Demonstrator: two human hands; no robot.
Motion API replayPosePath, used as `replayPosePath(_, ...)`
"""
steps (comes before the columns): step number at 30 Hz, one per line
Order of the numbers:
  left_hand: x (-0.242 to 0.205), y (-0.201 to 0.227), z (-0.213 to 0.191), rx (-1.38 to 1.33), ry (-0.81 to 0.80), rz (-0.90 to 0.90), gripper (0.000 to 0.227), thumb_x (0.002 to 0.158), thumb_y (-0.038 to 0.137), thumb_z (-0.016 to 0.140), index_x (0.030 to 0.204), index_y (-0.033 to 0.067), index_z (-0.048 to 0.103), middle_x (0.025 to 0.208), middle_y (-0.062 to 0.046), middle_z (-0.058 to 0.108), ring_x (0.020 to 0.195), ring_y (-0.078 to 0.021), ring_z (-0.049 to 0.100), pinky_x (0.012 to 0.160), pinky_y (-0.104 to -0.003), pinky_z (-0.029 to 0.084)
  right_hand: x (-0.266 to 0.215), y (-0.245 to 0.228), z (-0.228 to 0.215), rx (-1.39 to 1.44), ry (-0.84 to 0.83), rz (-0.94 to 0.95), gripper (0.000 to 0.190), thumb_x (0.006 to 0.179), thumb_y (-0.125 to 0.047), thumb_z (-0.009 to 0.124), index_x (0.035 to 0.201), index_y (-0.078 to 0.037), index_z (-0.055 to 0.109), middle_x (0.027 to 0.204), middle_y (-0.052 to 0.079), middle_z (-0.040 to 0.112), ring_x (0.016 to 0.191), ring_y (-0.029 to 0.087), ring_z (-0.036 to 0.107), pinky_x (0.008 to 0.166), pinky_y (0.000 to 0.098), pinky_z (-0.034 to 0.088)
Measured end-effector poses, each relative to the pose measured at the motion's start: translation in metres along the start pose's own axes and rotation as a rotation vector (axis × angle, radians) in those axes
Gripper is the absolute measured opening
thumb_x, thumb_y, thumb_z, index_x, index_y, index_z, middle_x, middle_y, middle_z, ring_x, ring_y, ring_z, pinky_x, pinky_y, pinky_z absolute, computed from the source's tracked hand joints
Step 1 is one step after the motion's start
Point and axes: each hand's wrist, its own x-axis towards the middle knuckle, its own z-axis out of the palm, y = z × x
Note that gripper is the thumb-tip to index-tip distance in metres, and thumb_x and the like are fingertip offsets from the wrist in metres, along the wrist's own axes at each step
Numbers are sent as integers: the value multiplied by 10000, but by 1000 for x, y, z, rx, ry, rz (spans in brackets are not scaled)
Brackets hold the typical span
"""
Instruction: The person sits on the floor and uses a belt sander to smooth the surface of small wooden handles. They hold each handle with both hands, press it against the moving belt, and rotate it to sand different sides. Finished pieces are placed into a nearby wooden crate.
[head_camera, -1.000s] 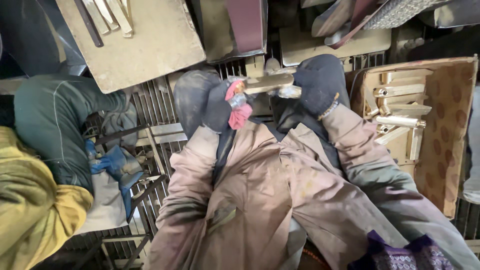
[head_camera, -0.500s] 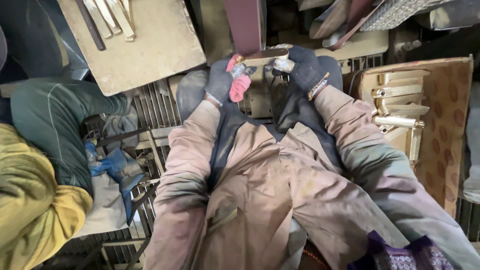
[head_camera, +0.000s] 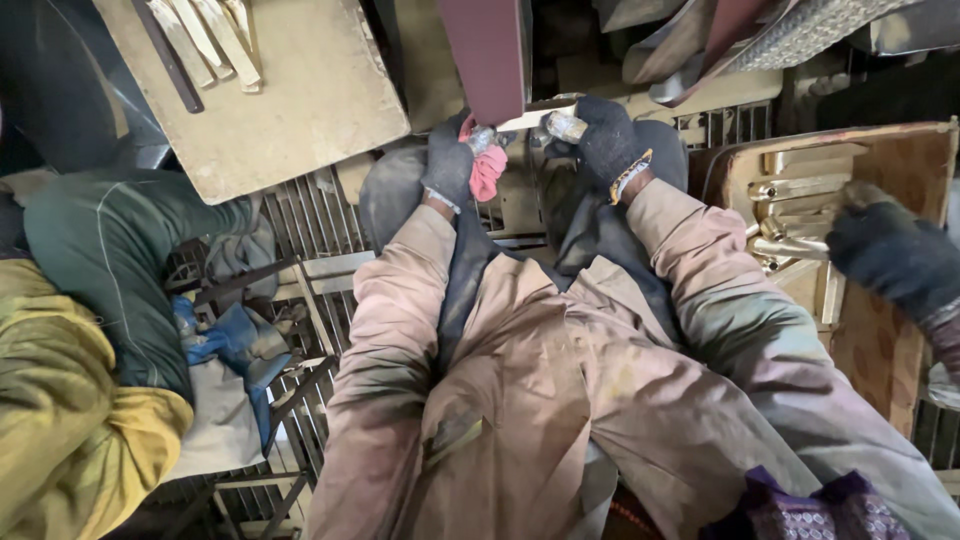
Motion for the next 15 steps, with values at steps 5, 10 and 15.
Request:
replayPosePath(5, 13, -5, 15, 224, 0, 105, 173, 992, 289, 579, 1141, 373, 604, 893, 26, 537, 717, -77, 472, 632, -204, 402, 5, 3, 1, 64, 43, 55, 225, 986, -111, 726, 1104, 79, 698, 955, 131, 719, 788, 192, 686, 723, 351, 626)
replayPosePath(10, -22, -19, 46, -159, -195, -308, 148, 983, 425, 632, 996, 288, 578, 818, 31, 440, 726, -65, 429, 665, -233, 366, -7, -5, 4, -25, -66, -94, 248, 960, -84, 714, 1148, 76, 699, 1020, 124, 744, 865, 186, 727, 789, 303, 602)
replayPosePath(15, -43, -21, 43, 101, 39, -127, 137, 1029, 416, 571, 1077, 420, 443, 796, 87, 434, 702, -32, 416, 649, -220, 375, -18, -6, 4, -321, -81, -308, 257, 967, -64, 750, 1176, 81, 714, 1036, 115, 722, 886, 146, 702, 793, 292, 586)
